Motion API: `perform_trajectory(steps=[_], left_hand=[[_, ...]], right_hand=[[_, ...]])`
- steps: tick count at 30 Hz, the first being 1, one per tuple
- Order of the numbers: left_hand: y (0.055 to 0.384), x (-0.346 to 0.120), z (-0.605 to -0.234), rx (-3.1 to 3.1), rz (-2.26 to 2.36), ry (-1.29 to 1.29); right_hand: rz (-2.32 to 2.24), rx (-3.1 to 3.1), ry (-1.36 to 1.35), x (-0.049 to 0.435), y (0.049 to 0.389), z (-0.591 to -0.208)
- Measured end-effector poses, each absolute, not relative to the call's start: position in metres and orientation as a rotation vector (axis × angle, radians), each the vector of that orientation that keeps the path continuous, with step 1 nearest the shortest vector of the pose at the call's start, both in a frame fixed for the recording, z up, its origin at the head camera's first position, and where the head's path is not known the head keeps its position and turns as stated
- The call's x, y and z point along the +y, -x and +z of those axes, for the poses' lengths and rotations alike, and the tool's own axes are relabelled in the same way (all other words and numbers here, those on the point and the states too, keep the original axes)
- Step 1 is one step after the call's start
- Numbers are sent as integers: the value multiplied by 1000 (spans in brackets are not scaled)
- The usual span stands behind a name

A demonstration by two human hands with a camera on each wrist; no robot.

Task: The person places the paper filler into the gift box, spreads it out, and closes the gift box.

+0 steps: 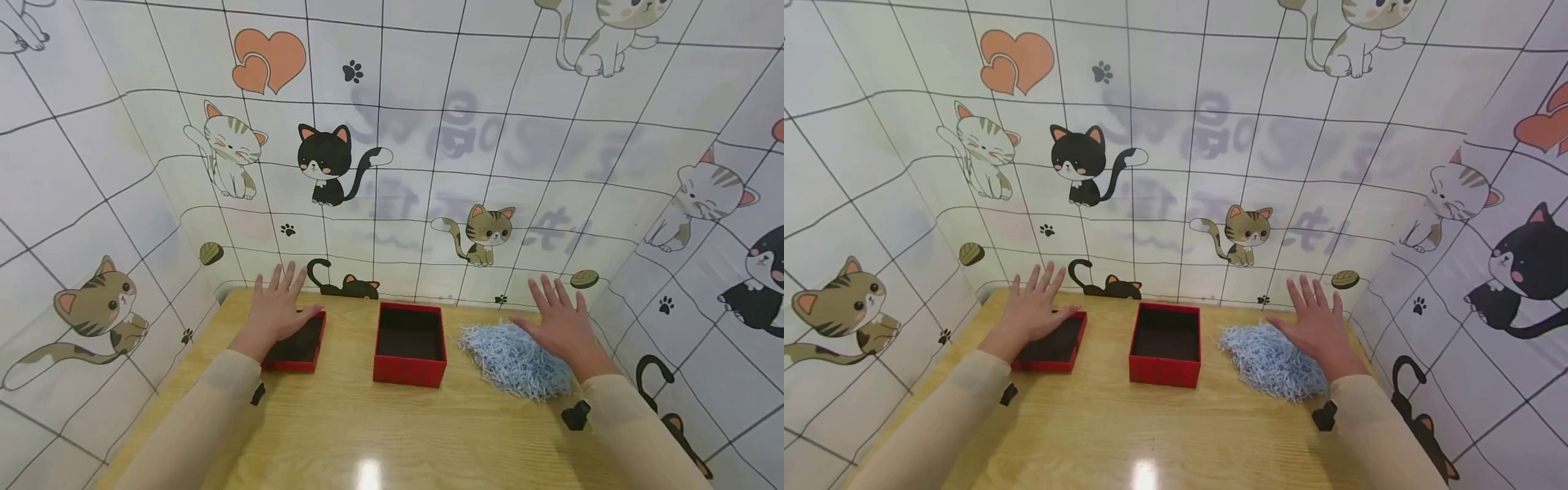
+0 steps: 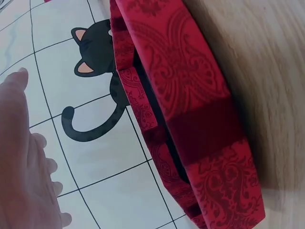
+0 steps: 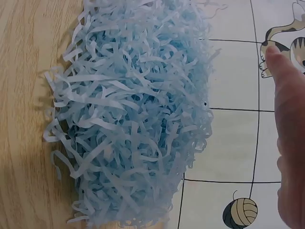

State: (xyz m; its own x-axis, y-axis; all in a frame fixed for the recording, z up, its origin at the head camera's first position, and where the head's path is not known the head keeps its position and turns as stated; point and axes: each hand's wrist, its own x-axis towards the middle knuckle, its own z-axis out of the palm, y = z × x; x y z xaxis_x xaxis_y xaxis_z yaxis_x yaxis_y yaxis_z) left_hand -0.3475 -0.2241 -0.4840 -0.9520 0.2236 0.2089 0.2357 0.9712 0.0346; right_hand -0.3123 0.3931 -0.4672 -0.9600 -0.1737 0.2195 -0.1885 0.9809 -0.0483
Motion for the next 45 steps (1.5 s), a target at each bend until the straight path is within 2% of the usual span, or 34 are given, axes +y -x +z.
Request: perform_trajectory(steps=[10, 24, 37, 45], left_hand=[[343, -212, -487, -2873, -312, 422], [329, -182, -492, -2746, -771, 488], [315, -132, -507, -2733, -1227, 535], [307, -102, -519, -2762, -1331, 575]], right_hand=[[175, -2802, -365, 398, 305, -470], [485, -2886, -311, 402, 292, -470], [687, -2901, -335, 417, 282, -486], [724, -2910, -343, 419, 275, -495]])
